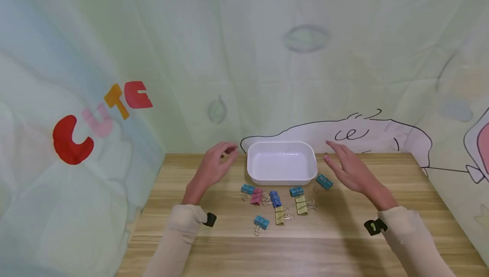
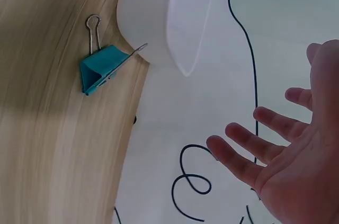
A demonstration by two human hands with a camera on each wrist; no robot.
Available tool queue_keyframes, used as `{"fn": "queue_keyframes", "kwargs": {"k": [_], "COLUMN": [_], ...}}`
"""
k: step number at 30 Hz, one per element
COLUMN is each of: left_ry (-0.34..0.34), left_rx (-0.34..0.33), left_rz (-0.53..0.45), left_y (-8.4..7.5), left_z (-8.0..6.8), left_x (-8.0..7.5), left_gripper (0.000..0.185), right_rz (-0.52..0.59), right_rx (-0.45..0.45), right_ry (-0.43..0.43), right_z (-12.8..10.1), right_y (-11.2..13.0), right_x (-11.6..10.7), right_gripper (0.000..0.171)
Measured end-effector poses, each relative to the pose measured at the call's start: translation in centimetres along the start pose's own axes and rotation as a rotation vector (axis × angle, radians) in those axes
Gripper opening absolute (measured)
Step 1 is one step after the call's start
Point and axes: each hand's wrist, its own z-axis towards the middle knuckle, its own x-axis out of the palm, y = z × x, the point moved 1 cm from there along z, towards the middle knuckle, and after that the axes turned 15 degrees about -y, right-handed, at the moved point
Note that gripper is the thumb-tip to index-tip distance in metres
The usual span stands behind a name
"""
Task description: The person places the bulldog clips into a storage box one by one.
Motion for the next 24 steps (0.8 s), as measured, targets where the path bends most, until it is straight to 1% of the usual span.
{"fn": "queue_keyframes", "kwargs": {"k": [5,8,11,13,17,19,20,24], "left_ry": [-0.046,-0.086,-0.127,-0.143,-0.135,-0.127,-0.119,-0.116], "left_rx": [-0.160,-0.232,-0.290,-0.332,-0.411,-0.452,-0.474,-0.565], "left_rz": [-0.165,-0.227,-0.292,-0.335,-0.398,-0.414,-0.422,-0.426], "left_y": [1.2,2.0,3.0,3.6,4.4,4.6,4.3,4.8], "left_z": [-0.5,-0.8,-1.0,-1.2,-1.7,-2.0,-2.0,-2.7], "left_x": [0.5,1.2,2.0,2.6,3.6,4.1,4.1,5.6], "left_gripper": [0.025,0.024,0.025,0.026,0.027,0.027,0.026,0.028], "right_rz": [0.019,0.046,0.088,0.113,0.140,0.147,0.154,0.162], "right_rx": [0.071,0.095,0.112,0.123,0.150,0.172,0.182,0.217], "right_ry": [-0.010,-0.027,-0.047,-0.058,-0.079,-0.080,-0.080,-0.085], "right_z": [-0.5,-0.9,-1.4,-1.7,-2.5,-2.8,-3.0,-3.7], "right_y": [-1.0,-1.6,-2.3,-2.8,-3.7,-4.2,-4.4,-4.9], "right_x": [0.1,0.4,0.8,1.2,1.9,2.2,2.4,3.2], "right_gripper": [0.061,0.058,0.056,0.055,0.053,0.052,0.051,0.047]}}
